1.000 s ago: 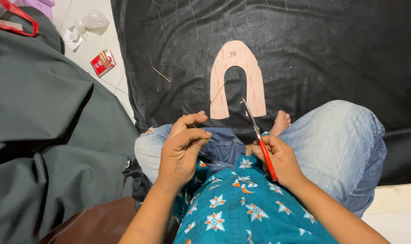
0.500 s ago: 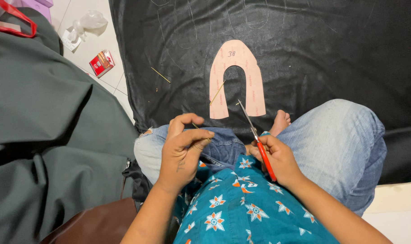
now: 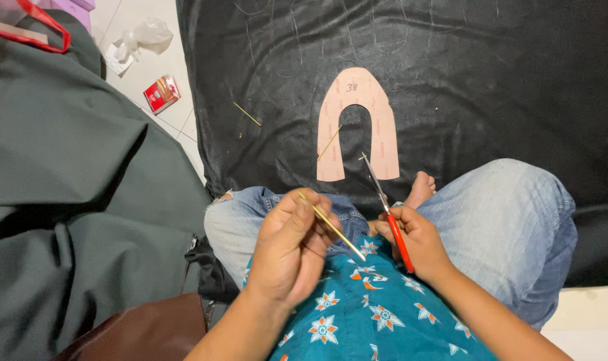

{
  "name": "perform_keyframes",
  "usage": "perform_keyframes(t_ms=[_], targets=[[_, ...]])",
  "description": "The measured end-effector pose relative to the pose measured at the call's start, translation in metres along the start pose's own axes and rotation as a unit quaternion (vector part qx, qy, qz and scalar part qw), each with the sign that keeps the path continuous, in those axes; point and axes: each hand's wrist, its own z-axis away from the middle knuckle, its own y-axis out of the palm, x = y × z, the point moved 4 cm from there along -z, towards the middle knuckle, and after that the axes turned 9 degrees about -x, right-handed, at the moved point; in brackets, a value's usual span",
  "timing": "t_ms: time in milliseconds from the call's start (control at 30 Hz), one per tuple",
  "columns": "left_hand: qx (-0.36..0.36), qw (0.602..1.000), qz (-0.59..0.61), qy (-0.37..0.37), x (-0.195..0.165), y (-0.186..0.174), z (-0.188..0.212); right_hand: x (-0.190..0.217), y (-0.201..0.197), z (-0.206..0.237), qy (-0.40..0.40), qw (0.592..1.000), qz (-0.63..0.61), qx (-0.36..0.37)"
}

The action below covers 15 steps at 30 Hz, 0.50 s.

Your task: The person places a pink paper pattern on a black fabric and secures it with pins. They then use scissors to trim a pin and continue pinning the pattern to the fabric.

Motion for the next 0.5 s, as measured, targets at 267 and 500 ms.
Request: perform_keyframes(t_ms=[267,500], targets=[[0.137,0.982,0.025,-0.13,0.001,0.05,0.073,-0.01,0.002,-0.005,0.0,1.0,-0.011,-0.003],[0.253,0.948,-0.052,-0.186,0.002,0.05,0.09,-0.016,0.004,-0.01,-0.004,1.0,-0.01,0.001]])
